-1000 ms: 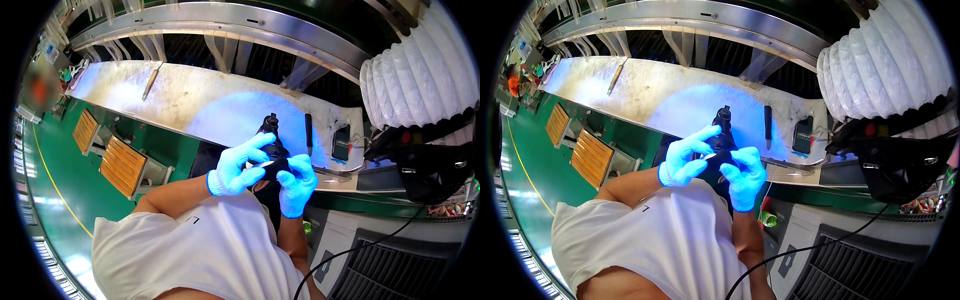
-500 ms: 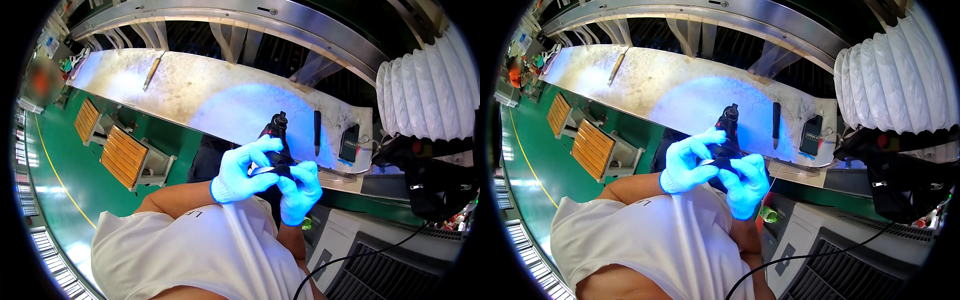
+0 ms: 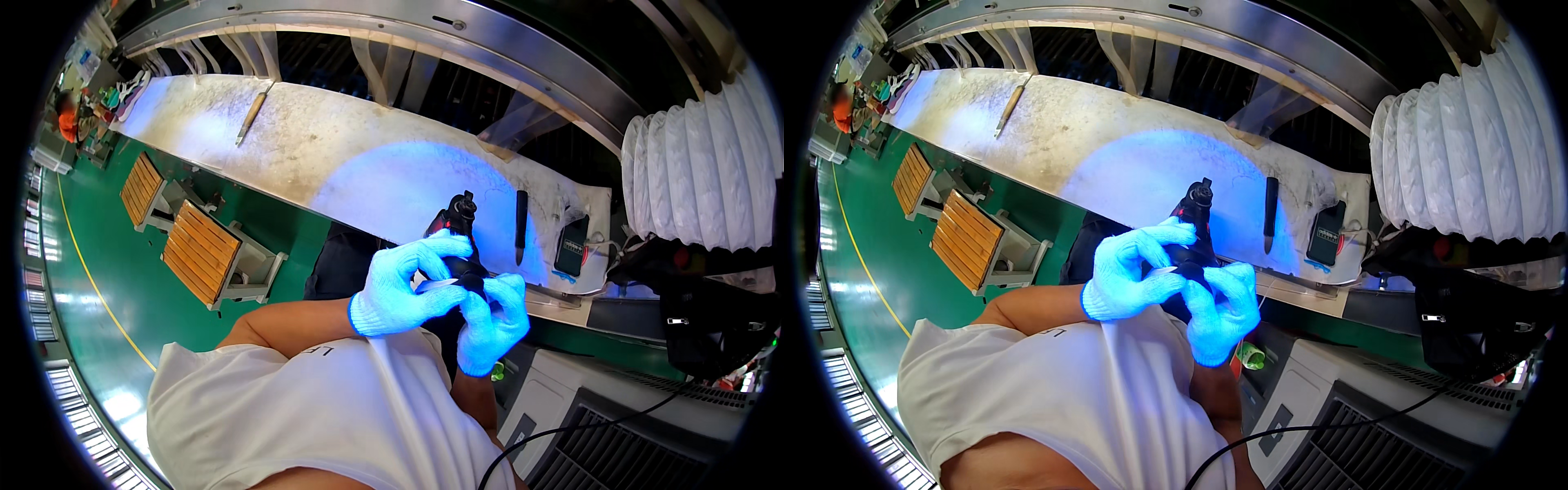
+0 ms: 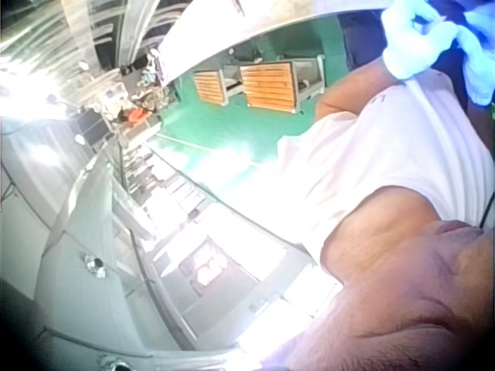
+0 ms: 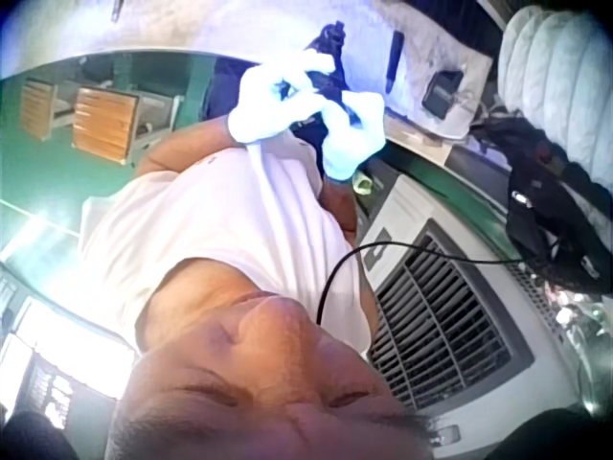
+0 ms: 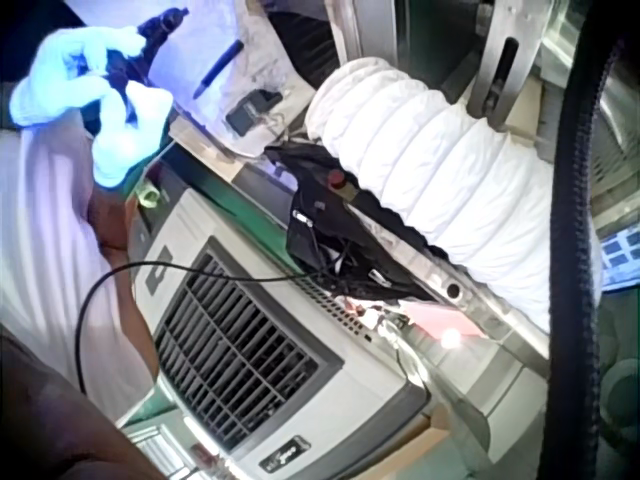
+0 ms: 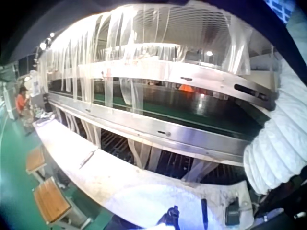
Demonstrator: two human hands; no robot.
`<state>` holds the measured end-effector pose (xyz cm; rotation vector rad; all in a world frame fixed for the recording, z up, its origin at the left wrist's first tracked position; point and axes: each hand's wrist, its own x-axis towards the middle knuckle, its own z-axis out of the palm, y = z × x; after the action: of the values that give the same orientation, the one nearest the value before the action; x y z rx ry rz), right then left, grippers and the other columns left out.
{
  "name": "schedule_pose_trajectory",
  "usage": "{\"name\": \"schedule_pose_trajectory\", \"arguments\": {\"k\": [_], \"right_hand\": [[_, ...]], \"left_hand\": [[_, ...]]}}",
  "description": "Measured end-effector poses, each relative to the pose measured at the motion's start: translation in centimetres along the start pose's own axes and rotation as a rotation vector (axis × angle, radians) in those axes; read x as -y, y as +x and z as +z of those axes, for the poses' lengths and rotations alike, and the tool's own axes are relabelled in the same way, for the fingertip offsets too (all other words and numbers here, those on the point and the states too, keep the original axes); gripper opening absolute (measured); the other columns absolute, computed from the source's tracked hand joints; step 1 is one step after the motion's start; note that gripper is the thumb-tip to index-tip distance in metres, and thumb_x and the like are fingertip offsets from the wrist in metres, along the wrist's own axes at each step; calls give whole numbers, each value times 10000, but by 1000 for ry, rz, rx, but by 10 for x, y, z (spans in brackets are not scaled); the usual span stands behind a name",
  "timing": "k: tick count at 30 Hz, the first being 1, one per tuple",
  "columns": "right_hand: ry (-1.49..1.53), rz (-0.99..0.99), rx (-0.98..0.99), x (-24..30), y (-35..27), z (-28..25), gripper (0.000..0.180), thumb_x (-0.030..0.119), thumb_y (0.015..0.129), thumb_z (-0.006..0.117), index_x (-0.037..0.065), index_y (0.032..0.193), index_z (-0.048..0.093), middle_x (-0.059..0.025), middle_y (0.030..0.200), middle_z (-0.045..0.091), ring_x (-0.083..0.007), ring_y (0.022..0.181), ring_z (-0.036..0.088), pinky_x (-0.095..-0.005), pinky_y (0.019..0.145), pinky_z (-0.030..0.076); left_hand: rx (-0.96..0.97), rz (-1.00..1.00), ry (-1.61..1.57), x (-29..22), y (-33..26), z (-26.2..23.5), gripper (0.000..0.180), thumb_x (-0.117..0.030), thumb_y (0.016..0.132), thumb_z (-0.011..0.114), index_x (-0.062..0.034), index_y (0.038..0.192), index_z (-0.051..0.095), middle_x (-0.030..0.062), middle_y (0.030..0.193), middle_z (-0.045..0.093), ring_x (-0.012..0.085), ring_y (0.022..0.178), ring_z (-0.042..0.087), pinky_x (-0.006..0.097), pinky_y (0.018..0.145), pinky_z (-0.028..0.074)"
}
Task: The person assembles a sneaker by hand, using a small black tool to press and secure the sole to the upper. They repeatedly manipulate the shoe, checking the fit and alignment of the components. The person also handles white shoe insoles, placing them on the workbench.
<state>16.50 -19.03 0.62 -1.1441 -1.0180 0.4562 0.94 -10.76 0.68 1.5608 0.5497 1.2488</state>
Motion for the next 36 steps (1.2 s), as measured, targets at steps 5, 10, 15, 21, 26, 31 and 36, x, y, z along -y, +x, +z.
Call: {"name": "schedule_pose_trajectory", "arguments": {"k": [5,10,15,21,26,31,36], "right_hand": [[-40,5,31,-2,0,-4,281,-97,776,834,0,1029,761,-28,916,546,-150,843,530,-287,743,432],[-55,-27,43,-1,0,-4,278,-85,790,856,15,1033,765,-38,929,574,-156,846,546,-289,742,438],[-25,-43,93,-6,-10,-8,488,-57,828,916,38,1269,731,-44,1000,640,-138,867,597,-282,756,491],[86,137,69,-4,-24,2,814,-39,876,918,-6,1569,491,-52,1063,672,-125,921,667,-285,828,592],[122,154,104,-1,-23,14,840,11,836,965,-11,1552,526,-10,1031,644,-74,895,603,-244,795,541],[-7,28,122,2,-23,13,788,74,857,969,-24,1527,567,-58,1049,690,-111,880,662,-278,776,582],[-47,46,119,9,-22,14,785,66,850,964,-21,1524,571,-33,1018,667,-91,844,623,-264,754,561]], "left_hand": [[-19,-33,0,-5,0,2,265,-102,860,941,8,1021,761,195,1318,791,236,1139,791,389,985,616],[-12,-9,15,-2,2,2,243,-95,853,937,-11,975,745,189,1265,810,246,1114,806,390,972,625],[36,-3,3,-4,4,-8,293,-84,842,946,-38,912,665,231,1226,811,289,1135,812,429,1010,632],[148,-50,-1,-7,4,-28,367,-79,871,916,4,1161,708,218,1271,798,310,1172,796,434,1053,619],[385,-93,24,-9,13,-46,659,-256,949,866,35,1502,658,238,1493,694,322,1382,678,460,1199,512],[428,-187,-3,-13,10,-52,716,-346,954,869,25,1528,652,231,1529,672,321,1421,646,469,1235,474],[353,-283,-2,-17,2,-48,656,-260,943,861,23,1505,674,204,1504,700,319,1458,619,466,1248,464]]}}
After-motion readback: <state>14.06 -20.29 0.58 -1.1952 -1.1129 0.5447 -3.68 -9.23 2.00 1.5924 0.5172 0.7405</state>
